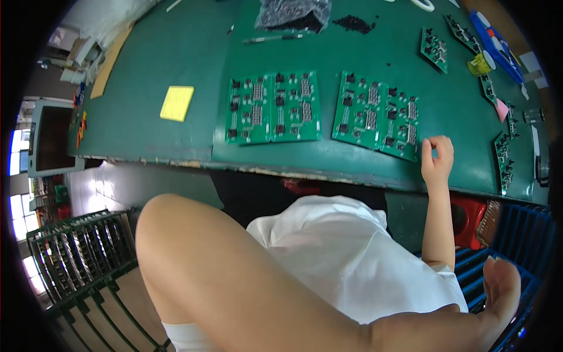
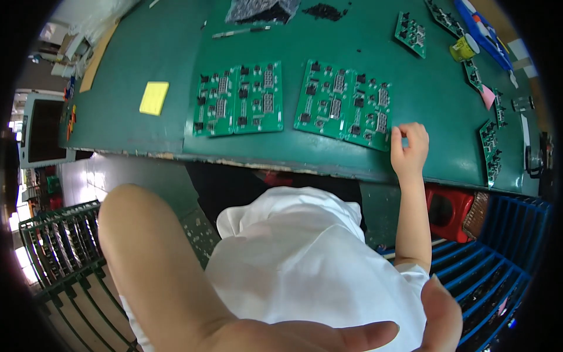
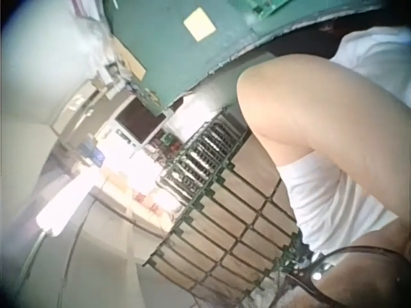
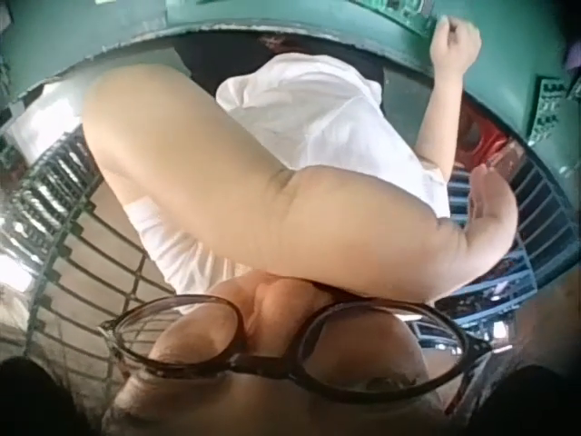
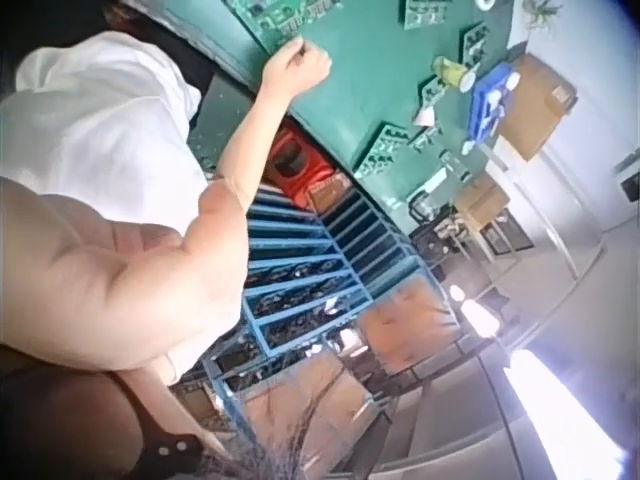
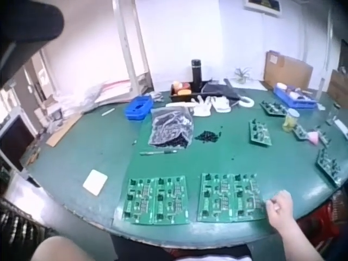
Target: The person assembles small plastic components onto printed circuit boards by hand.
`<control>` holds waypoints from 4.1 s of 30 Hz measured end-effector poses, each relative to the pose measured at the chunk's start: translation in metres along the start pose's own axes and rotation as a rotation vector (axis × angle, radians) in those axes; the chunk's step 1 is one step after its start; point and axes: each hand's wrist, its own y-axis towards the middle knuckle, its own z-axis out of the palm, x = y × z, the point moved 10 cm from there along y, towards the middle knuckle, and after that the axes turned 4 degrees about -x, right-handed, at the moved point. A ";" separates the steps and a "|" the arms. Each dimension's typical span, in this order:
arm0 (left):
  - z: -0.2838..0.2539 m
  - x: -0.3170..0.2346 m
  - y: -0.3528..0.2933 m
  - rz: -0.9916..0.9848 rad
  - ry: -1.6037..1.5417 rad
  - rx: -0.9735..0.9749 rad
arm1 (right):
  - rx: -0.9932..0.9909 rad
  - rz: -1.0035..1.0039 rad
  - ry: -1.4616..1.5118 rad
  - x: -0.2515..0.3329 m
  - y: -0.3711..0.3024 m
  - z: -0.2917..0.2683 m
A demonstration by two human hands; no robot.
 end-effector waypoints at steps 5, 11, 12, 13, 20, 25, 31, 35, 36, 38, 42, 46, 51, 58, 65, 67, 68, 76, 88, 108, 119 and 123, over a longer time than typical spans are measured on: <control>0.036 0.080 0.061 0.144 0.000 0.030 | 0.048 0.369 0.050 -0.077 -0.016 0.000; 0.032 0.314 0.013 -0.461 -0.026 -0.103 | 0.211 0.395 0.119 -0.096 -0.001 0.017; 0.037 0.367 -0.027 -0.699 0.053 -0.056 | 0.199 0.376 0.138 -0.100 -0.001 0.021; 0.042 0.410 -0.064 -0.839 0.148 0.017 | 0.144 0.354 0.149 -0.107 -0.002 0.023; 0.088 0.536 -0.206 -1.205 0.354 0.083 | 0.062 0.255 0.073 -0.107 0.005 0.036; 0.113 0.549 -0.198 -1.136 0.437 0.196 | 0.079 0.350 0.139 -0.117 -0.003 0.039; 0.109 0.537 -0.196 -1.038 0.414 0.200 | 0.108 0.442 0.120 -0.150 -0.024 0.043; 0.093 0.503 -0.236 -1.071 0.378 0.113 | 0.088 0.458 0.161 -0.150 -0.021 0.044; 0.080 0.491 -0.255 -1.135 0.307 -0.037 | 0.090 0.546 0.195 -0.158 -0.023 0.047; 0.062 0.461 -0.282 -1.211 0.245 -0.196 | -0.003 0.578 0.298 -0.167 -0.014 0.048; 0.052 0.425 -0.285 -1.251 -0.251 -0.740 | -0.131 0.187 0.151 -0.064 0.069 0.016; 0.055 0.387 -0.277 -1.261 -0.496 -0.820 | 0.262 -0.199 0.417 0.138 0.140 0.110; 0.061 0.372 -0.275 -1.157 -0.605 -0.943 | 0.730 -0.706 0.355 0.301 0.136 0.237; 0.087 0.355 -0.457 -1.431 -0.328 -1.616 | 0.521 -1.105 0.601 0.346 0.156 0.307; 0.089 0.355 -0.459 -1.365 -0.132 -1.624 | 0.295 -0.808 0.174 0.273 0.271 0.412; 0.091 0.354 -0.473 -1.362 -0.157 -1.679 | 0.430 -0.803 0.134 0.272 0.278 0.446; 0.091 0.343 -0.481 -1.394 -0.159 -1.699 | 0.568 -0.802 0.103 0.277 0.270 0.465; 0.095 0.348 -0.468 -1.497 -0.099 -1.604 | 0.662 -0.968 -0.049 0.267 0.265 0.456; 0.086 0.342 -0.471 -1.474 0.013 -1.611 | 0.573 -1.034 -0.334 0.228 0.299 0.540; 0.082 0.339 -0.488 -1.371 -0.095 -1.722 | 0.798 -1.243 0.650 0.461 0.123 0.357; 0.102 0.342 -0.480 -1.417 -0.266 -1.696 | 0.967 -0.828 0.623 0.445 0.106 0.381; 0.090 0.343 -0.471 -1.320 -0.277 -1.624 | 1.028 -0.741 0.589 0.433 0.110 0.368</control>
